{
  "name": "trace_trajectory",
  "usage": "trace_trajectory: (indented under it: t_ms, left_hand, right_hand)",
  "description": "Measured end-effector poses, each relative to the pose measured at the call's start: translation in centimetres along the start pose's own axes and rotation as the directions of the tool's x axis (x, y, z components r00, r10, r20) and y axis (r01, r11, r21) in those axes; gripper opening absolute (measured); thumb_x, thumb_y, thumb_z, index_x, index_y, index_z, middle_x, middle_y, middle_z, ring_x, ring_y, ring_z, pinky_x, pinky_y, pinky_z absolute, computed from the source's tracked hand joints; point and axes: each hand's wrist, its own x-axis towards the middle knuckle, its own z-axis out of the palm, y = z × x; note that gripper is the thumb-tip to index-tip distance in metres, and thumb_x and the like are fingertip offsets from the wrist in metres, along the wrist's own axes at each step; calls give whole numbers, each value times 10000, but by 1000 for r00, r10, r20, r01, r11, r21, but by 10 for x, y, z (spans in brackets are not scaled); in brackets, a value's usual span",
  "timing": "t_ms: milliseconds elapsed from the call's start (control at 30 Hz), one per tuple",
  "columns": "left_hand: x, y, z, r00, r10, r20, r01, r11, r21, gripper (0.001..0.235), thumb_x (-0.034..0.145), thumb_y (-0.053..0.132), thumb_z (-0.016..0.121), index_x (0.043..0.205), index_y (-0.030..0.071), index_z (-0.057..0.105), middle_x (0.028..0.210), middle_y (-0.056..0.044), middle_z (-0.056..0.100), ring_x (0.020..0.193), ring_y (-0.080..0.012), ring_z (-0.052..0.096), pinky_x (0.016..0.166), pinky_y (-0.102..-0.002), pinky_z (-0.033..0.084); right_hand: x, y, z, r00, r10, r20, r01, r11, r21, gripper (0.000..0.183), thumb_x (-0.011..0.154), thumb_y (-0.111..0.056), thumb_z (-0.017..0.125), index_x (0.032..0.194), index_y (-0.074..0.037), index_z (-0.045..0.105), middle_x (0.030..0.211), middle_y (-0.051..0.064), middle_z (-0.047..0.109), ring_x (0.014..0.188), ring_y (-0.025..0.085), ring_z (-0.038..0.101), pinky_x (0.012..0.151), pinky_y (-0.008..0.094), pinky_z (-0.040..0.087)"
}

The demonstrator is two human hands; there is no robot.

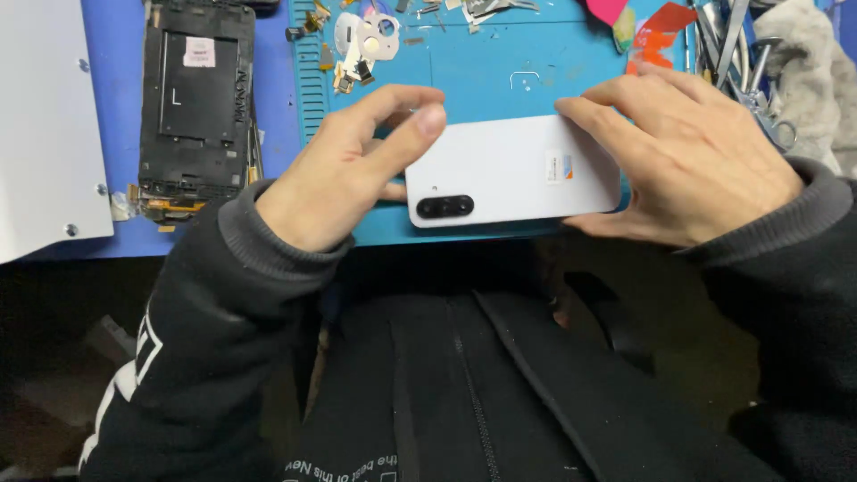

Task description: Opening the back cover of a smartphone and unscrewing internal components for repair.

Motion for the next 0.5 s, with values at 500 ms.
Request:
trace_trajectory:
  t_ms: [500]
  left_hand:
    - [-49,-2,11,999,12,-47,-31,904,-426,694,1040,289,535,1605,87,187,1659,-240,277,1466,-315,473,1148,-449,451]
  right_hand:
    - [-10,17,25,999,44,-1,-43,996,73,962,601,-524,858,1394,-60,572,1256,123,628,1164,302,609,976,427,466]
